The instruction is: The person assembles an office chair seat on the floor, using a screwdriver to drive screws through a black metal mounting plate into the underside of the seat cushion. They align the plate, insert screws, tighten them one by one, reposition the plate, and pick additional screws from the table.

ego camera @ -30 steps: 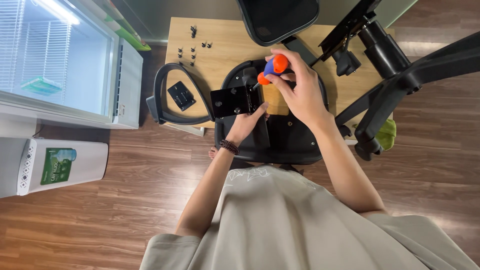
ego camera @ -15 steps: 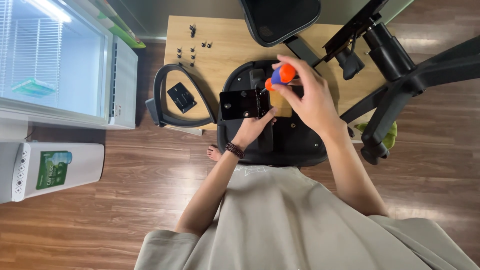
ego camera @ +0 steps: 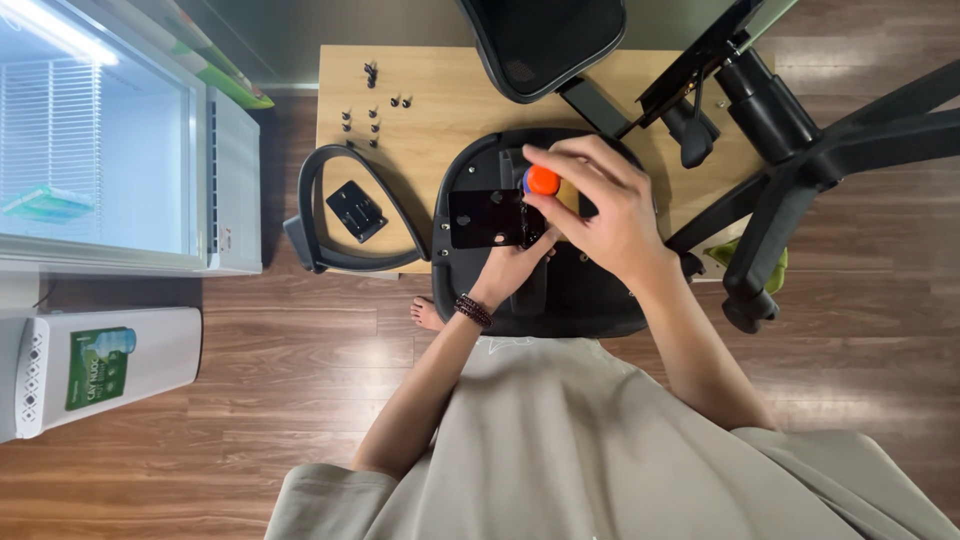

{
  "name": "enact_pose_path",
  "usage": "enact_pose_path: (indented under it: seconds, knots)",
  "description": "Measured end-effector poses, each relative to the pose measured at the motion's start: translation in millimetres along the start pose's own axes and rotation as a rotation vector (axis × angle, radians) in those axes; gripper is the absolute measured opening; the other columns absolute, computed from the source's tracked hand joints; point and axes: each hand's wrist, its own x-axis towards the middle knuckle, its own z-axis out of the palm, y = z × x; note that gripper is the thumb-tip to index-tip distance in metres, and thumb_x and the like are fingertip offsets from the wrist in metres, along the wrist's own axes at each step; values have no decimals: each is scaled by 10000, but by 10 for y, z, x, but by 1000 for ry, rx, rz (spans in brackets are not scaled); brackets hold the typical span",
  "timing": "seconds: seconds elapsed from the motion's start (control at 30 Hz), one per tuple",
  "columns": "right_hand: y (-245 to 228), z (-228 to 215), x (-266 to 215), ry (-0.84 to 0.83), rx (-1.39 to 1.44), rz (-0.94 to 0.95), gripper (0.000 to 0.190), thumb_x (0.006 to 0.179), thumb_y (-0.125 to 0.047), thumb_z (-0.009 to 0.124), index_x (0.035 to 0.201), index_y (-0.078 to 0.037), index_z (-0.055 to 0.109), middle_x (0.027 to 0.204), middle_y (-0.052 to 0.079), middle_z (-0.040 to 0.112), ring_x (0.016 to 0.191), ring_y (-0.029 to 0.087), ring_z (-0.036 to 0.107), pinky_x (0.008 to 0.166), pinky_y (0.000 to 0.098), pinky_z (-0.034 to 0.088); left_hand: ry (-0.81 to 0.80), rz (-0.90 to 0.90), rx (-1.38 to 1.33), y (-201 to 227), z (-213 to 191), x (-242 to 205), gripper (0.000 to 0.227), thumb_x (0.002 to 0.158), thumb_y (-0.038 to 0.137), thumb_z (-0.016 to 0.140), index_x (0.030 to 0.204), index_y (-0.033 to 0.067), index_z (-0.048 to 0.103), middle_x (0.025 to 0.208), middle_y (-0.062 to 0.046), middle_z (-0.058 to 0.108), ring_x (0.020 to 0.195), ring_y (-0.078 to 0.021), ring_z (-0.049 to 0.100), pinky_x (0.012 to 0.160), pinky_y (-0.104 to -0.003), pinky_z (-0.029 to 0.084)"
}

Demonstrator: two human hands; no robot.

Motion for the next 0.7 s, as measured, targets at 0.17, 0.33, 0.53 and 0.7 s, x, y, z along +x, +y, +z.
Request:
enact_pose_path:
  seconds: [0.17,0.33,0.53,0.7]
  knots:
    - [52,-114,49,9,8,76,350,923,-81,846,1237,-54,696,1068,63,699,968,235,727,836,329,586,16,-79,29,40,38,-9,217,973,219,718,1053,19,694,797,7,651,718,-71,613,657,-261,535]
    - [124,-185,33,-48,49,4,310,957,-27,779,1249,-57,681,1231,78,724,1113,258,736,943,333,606,15,-98,28,19,-4,1,227,979,244,716,1036,24,698,782,14,654,715,-66,616,662,-258,538]
    - [55,-151,13,-54,24,-37,344,974,75,720,1293,-50,694,1396,116,671,1211,276,696,1027,358,578,15,-73,28,33,19,8,217,976,234,717,1045,30,692,785,10,653,715,-63,613,653,-255,536]
    - [154,31,-144,132,106,50,300,862,-20,891,1137,-53,775,1145,116,618,909,146,692,777,262,555,39,-73,1,-44,35,19,212,968,212,734,1041,22,673,817,9,658,718,-69,633,640,-258,545]
